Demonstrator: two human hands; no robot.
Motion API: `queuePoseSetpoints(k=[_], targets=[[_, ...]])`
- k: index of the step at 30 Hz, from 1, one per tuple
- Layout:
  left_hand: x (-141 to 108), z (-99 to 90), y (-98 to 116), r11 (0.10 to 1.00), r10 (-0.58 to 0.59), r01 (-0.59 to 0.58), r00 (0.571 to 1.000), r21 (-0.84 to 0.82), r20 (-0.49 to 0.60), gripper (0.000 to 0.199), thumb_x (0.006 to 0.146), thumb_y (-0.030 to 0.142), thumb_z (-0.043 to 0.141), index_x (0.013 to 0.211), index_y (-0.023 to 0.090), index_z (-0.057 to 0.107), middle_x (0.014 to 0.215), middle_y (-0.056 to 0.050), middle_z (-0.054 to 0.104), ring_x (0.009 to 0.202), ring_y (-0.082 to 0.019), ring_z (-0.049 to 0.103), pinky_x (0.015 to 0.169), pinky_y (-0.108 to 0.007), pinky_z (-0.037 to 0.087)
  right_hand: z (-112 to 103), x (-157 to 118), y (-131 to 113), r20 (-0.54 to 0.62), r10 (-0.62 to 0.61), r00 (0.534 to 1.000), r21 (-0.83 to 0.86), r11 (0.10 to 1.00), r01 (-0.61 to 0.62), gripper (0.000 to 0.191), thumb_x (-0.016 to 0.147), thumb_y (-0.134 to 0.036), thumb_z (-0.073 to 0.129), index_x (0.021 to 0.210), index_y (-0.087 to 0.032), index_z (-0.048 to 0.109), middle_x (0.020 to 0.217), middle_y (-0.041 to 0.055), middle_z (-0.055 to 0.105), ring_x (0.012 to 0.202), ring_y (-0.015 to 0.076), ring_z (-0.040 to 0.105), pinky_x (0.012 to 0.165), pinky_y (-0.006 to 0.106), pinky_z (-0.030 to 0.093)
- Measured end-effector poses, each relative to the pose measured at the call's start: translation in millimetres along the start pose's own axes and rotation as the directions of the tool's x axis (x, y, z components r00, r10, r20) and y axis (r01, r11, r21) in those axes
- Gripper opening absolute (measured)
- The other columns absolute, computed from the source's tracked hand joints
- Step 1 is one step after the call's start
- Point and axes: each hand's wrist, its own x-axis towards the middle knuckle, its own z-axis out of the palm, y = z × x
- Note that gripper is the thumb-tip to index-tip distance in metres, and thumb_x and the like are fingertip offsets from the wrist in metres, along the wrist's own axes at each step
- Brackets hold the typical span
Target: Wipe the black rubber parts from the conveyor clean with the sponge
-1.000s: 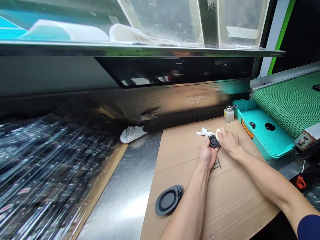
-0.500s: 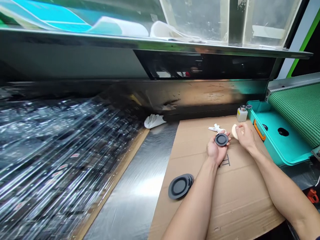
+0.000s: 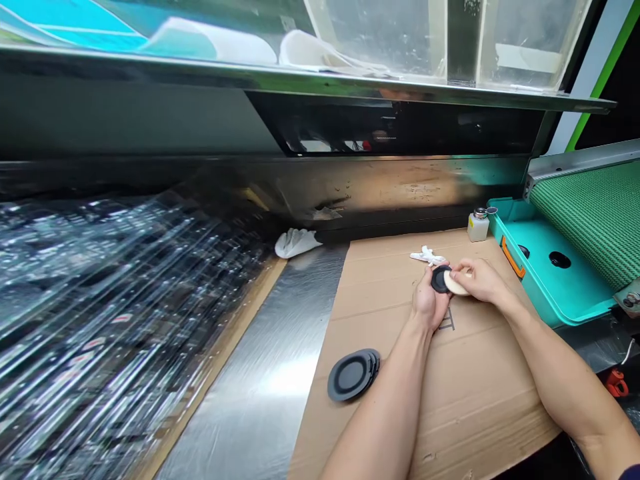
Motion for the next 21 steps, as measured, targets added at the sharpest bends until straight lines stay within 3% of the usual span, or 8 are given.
queuePoseSetpoints(k=[2,6,8,11,16,19,21], targets=[[0.5,-0.6,0.9,1.0,-0.017,0.018,1.0,-0.008,0.015,0.04,0.103,0.037,0.036,0.099,0.016,0.069,0.101,-0.009,0.072,0.105,-0.022,0.067,0.1,-0.041,0.051,1.3,-3.5,-7.5,-0.087,0.022,0.996,-0.081,0.996,-0.029,0.025,0.091,-0.042,0.054,0.1,-0.025,0.071,0.09,0.0008,0.073,0.084,0.0183,0.064,0.075,0.025,0.044],[-0.4,1.2,0.6,0.998,-0.052,0.052,0.999,-0.025,0.0,0.041,0.103,0.038,0.035,0.102,0.014,0.068,0.109,-0.013,0.072,0.113,-0.024,0.065,0.101,-0.041,0.052,9.8,-5.9,-17.2,-0.001,-0.036,0.999,-0.141,0.989,0.036,0.025,0.093,-0.045,0.053,0.1,-0.029,0.07,0.096,-0.0002,0.073,0.087,0.0184,0.065,0.075,0.025,0.043],[-2.0,2.3,0.8,0.998,-0.057,0.057,0.998,-0.033,0.004,0.038,0.103,0.036,0.035,0.106,0.016,0.067,0.112,-0.011,0.072,0.114,-0.024,0.064,0.099,-0.044,0.053,10.0,-3.8,-13.8,-0.125,0.07,0.99,-0.211,0.973,-0.095,0.031,0.096,-0.049,0.047,0.107,-0.029,0.068,0.096,0.0022,0.074,0.088,0.0209,0.066,0.075,0.027,0.043],[-4.1,2.8,3.9,0.996,-0.075,0.075,0.997,-0.053,-0.002,0.037,0.103,0.036,0.035,0.105,0.016,0.066,0.11,-0.012,0.071,0.11,-0.025,0.066,0.091,-0.043,0.058,3.3,1.6,-0.4,-0.29,0.197,0.937,-0.229,0.936,-0.268,0.038,0.098,-0.052,0.042,0.113,-0.027,0.066,0.099,0.0065,0.074,0.092,0.0241,0.067,0.075,0.03,0.044],[-5.9,2.9,17.0,0.967,-0.106,0.094,0.994,-0.237,-0.04,0.04,0.103,0.036,0.031,0.11,0.013,0.063,0.103,-0.016,0.069,0.107,-0.024,0.068,0.09,-0.042,0.061,-7.9,11.8,24.3,-0.401,0.21,0.892,-0.157,0.943,-0.293,0.036,0.098,-0.049,0.042,0.11,-0.024,0.067,0.102,0.008,0.074,0.098,0.0238,0.067,0.082,0.03,0.045],[-7.2,4.8,23.4,0.957,-0.122,0.107,0.992,-0.27,-0.042,0.044,0.103,0.044,0.034,0.119,0.013,0.061,0.102,-0.016,0.068,0.107,-0.025,0.068,0.087,-0.039,0.063,-10.1,15.8,32.2,-0.39,0.219,0.894,-0.186,0.933,-0.309,0.035,0.096,-0.047,0.045,0.105,-0.023,0.069,0.1,0.0084,0.074,0.097,0.0238,0.066,0.081,0.03,0.044],[-8.3,6.2,25.5,0.959,-0.137,0.126,0.99,-0.254,-0.024,0.049,0.101,0.05,0.035,0.119,0.012,0.061,0.1,-0.015,0.067,0.103,-0.025,0.069,0.081,-0.034,0.064,-12.4,15.2,33.8,-0.306,0.231,0.924,-0.243,0.919,-0.311,0.033,0.092,-0.047,0.05,0.098,-0.023,0.072,0.095,0.0078,0.074,0.092,0.0239,0.067,0.076,0.029,0.044]])
